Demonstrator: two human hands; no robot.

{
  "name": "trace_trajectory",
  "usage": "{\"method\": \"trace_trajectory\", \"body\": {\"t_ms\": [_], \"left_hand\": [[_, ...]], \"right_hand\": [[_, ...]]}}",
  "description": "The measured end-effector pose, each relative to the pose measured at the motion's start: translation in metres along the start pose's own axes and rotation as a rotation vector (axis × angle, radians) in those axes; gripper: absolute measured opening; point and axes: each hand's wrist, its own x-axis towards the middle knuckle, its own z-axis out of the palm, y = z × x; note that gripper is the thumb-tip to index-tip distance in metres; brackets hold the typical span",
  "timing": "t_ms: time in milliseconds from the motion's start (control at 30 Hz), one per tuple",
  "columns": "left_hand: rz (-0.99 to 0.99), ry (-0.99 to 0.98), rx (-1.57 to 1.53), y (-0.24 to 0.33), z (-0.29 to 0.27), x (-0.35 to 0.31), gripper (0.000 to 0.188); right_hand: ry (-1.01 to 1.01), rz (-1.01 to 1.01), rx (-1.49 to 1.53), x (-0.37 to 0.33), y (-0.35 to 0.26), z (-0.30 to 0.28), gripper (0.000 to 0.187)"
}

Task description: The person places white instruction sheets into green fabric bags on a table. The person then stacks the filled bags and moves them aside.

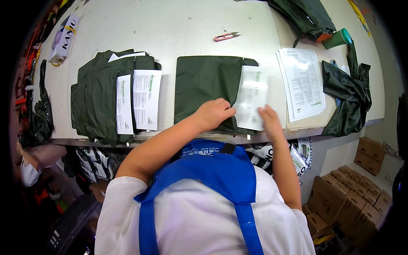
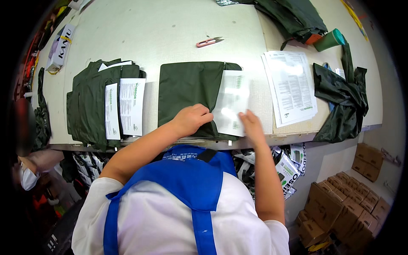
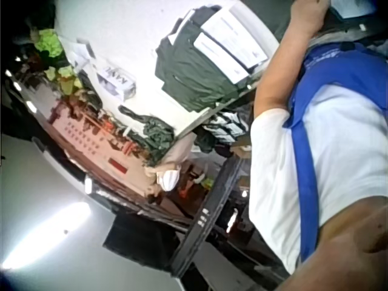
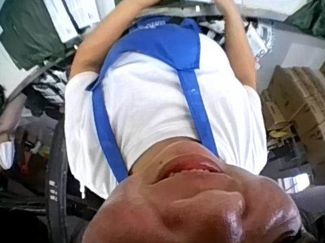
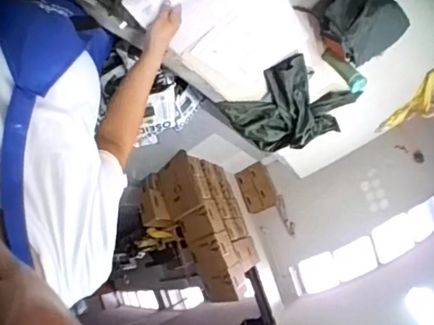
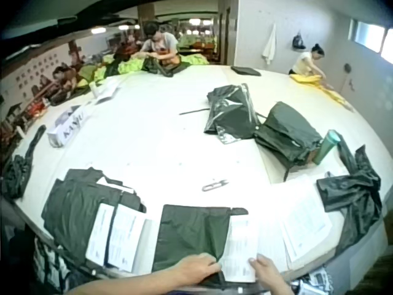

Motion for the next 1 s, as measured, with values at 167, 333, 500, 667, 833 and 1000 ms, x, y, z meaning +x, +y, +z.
{"method": "trace_trajectory", "body": {"t_ms": [167, 333, 500, 667, 833, 1000], "left_hand": [[-0.024, -0.063, -0.004, -0.004, 0.009, -0.005, 0.015], [-0.052, -0.029, -0.027, -0.009, 0.024, -0.014, 0.016], [-0.095, 0.020, 0.015, -0.004, -0.001, -0.010, 0.020], [-0.008, 0.425, 0.180, 0.001, -0.127, -0.004, 0.024], [0.019, 0.634, 0.607, 0.007, -0.262, -0.056, 0.021], [-0.058, 0.494, 0.959, 0.032, -0.338, -0.144, 0.019]], "right_hand": [[-0.066, 0.241, 0.188, 0.009, 0.005, 0.033, 0.030], [0.005, 0.139, -0.554, 0.008, 0.000, 0.045, 0.034], [0.296, 0.097, -0.720, 0.021, -0.032, 0.001, 0.047], [1.131, 0.224, -0.736, 0.053, -0.009, -0.119, 0.088], [1.199, 0.283, -0.671, 0.063, 0.028, -0.171, 0.099], [1.109, 0.155, -0.550, 0.068, 0.061, -0.207, 0.098]]}}
